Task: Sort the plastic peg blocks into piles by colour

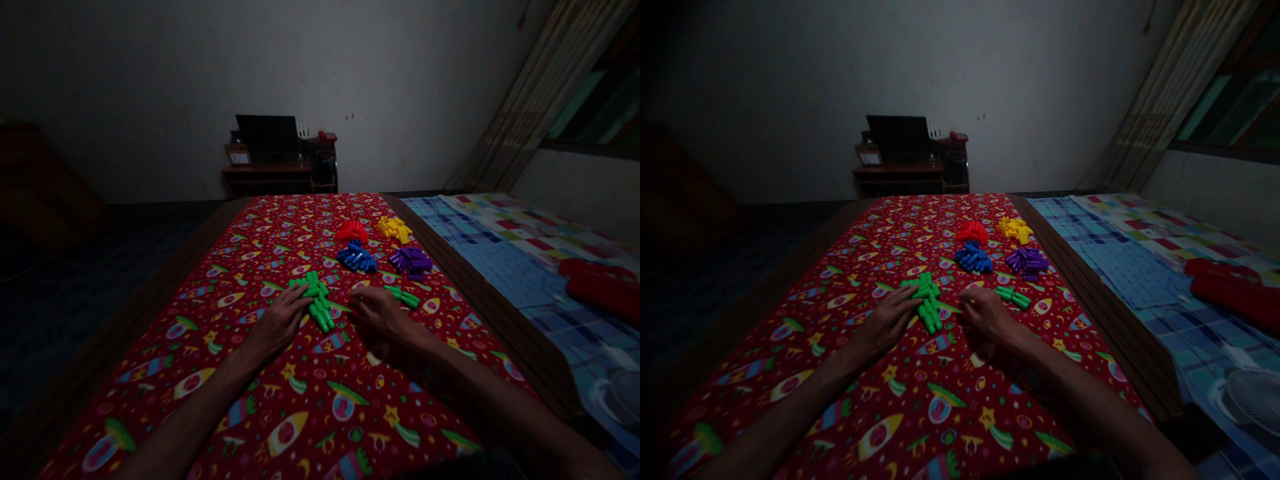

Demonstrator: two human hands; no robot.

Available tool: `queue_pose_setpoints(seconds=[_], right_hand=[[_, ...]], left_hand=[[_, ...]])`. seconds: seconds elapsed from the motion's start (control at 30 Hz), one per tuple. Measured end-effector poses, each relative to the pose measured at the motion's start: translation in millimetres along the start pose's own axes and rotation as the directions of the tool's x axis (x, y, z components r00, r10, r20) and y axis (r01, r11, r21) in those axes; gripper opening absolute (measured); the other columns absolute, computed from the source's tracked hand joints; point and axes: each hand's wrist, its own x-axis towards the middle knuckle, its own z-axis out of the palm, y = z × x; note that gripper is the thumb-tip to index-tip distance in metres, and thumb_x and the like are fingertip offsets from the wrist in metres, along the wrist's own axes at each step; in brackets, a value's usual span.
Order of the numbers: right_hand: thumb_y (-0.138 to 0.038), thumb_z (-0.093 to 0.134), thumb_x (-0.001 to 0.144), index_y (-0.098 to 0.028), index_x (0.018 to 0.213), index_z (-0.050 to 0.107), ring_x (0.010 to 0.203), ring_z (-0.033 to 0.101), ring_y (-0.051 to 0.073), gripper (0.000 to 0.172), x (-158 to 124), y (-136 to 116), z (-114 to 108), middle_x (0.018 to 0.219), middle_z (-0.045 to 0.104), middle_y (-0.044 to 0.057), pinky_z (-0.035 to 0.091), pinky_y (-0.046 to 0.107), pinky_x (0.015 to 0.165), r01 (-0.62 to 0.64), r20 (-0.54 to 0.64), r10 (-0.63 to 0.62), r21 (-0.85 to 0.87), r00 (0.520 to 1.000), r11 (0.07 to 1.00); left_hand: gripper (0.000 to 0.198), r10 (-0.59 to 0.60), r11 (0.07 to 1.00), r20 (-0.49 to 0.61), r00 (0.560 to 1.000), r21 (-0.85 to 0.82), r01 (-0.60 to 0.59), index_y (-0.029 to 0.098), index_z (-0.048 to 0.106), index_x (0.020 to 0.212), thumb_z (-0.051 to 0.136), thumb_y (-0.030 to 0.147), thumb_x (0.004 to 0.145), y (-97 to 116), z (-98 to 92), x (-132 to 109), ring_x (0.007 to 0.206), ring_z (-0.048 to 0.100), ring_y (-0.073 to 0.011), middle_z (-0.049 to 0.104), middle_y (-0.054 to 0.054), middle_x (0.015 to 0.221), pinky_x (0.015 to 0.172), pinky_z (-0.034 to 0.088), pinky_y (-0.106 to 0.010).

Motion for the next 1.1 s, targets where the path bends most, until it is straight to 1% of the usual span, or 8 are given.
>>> queue_pose_setpoints(seconds=[0.13, 0.27, 0.5, 0.6, 0.7, 0.87, 1.0, 1.1], right_hand=[[-0.038, 0.05, 0.093, -0.018, 0.122, 0.057, 0.1, 0.059, 0.022, 0.036, 2, -35, 40, 0.112, 0.065, 0.011, 0.047, 0.035, 0.085, 0.107, 0.174, -0.084, -0.123, 0.981, 0.987], [-0.025, 0.05, 0.093, -0.02, 0.13, 0.049, 0.109, 0.051, 0.022, 0.038, -2, -24, 48, 0.122, 0.058, 0.012, 0.043, 0.039, 0.093, 0.153, 0.151, -0.115, -0.27, 0.982, 0.951], [-0.016, 0.048, 0.089, -0.016, 0.102, 0.064, 0.091, 0.057, 0.022, 0.02, 13, 18, -32, 0.1, 0.067, 0.011, 0.04, 0.03, 0.076, -0.101, 0.013, 0.122, -0.469, 0.992, 0.877], [-0.02, 0.049, 0.089, -0.016, 0.095, 0.067, 0.077, 0.06, 0.02, 0.019, 9, 30, -57, 0.083, 0.069, 0.01, 0.036, 0.027, 0.065, -0.274, 0.023, 0.353, -0.585, 0.935, 0.764], [-0.024, 0.046, 0.092, -0.015, 0.084, 0.069, 0.063, 0.059, 0.017, 0.025, 5, 36, -66, 0.072, 0.067, 0.009, 0.03, 0.026, 0.057, -0.33, 0.084, 0.485, -0.632, 0.871, 0.701], [-0.021, 0.044, 0.092, -0.016, 0.095, 0.068, 0.069, 0.062, 0.017, 0.025, 9, 29, -54, 0.077, 0.069, 0.009, 0.036, 0.025, 0.062, -0.287, -0.029, 0.321, -0.531, 0.947, 0.797], [-0.016, 0.044, 0.092, -0.016, 0.095, 0.065, 0.069, 0.06, 0.015, 0.021, 7, 13, -16, 0.078, 0.067, 0.006, 0.042, 0.025, 0.066, -0.069, 0.05, 0.092, -0.355, 0.994, 0.932], [-0.017, 0.045, 0.093, -0.017, 0.104, 0.062, 0.08, 0.061, 0.016, 0.02, 3, 1, 16, 0.089, 0.068, 0.007, 0.048, 0.027, 0.073, 0.098, 0.102, -0.078, -0.208, 0.992, 0.973]], left_hand=[[0.033, -0.006, 1.0, -0.008, 1.0, 0.0, 0.006, 0.02, 0.06, 0.12, 0.037, 0.02, 0.095, -2, 1.4, -1, 0.135, 0.04, -0.025, 0.051, -0.009, 0.141, 0.109, 0.04, -0.051], [0.035, -0.008, 1.0, -0.02, 1.0, -0.002, 0.008, 0.022, 0.06, 0.12, 0.038, 0.018, 0.094, -3, 1.5, -2, 0.134, 0.042, -0.0247, 0.053, -0.009, 0.139, 0.107, 0.042, -0.051], [0.034, 0.025, 1.0, -0.028, 0.999, 0.015, -0.024, 0.021, 0.061, 0.118, 0.038, 0.017, 0.093, -3, -0.3, -2, 0.133, 0.043, -0.0248, 0.054, -0.01, 0.138, 0.107, 0.044, -0.048], [0.033, 0.011, 1.0, -0.02, 1.0, 0.01, -0.011, 0.02, 0.061, 0.117, 0.038, 0.017, 0.093, -2, -1.6, -2, 0.132, 0.045, -0.0245, 0.053, -0.01, 0.138, 0.106, 0.044, -0.047], [0.033, -0.005, 1.0, -0.003, 1.0, 0.0, 0.005, 0.02, 0.061, 0.117, 0.037, 0.018, 0.094, -1, -3.4, -4, 0.133, 0.044, -0.0246, 0.052, -0.011, 0.139, 0.106, 0.044, -0.048], [0.039, -0.014, 1.0, -0.008, 1.0, -0.023, 0.014, 0.026, 0.053, 0.128, 0.037, 0.019, 0.093, -1, -2.3, -4, 0.132, 0.045, -0.024, 0.051, -0.007, 0.14, 0.106, 0.044, -0.047], [0.048, -0.138, 0.99, -0.089, 0.986, -0.026, 0.136, 0.023, 0.035, 0.143, 0.04, 0.028, 0.095, -4, 4.6, 5, 0.13, 0.047, -0.0251, 0.047, -0.01, 0.144, 0.106, 0.043, -0.047], [0.041, -0.138, 0.99, -0.074, 0.988, 0.028, 0.141, 0.023, 0.049, 0.133, 0.043, 0.035, 0.094, -9, 6.2, 16, 0.121, 0.053, -0.0272, 0.058, -0.01, 0.131, 0.101, 0.046, -0.047]])
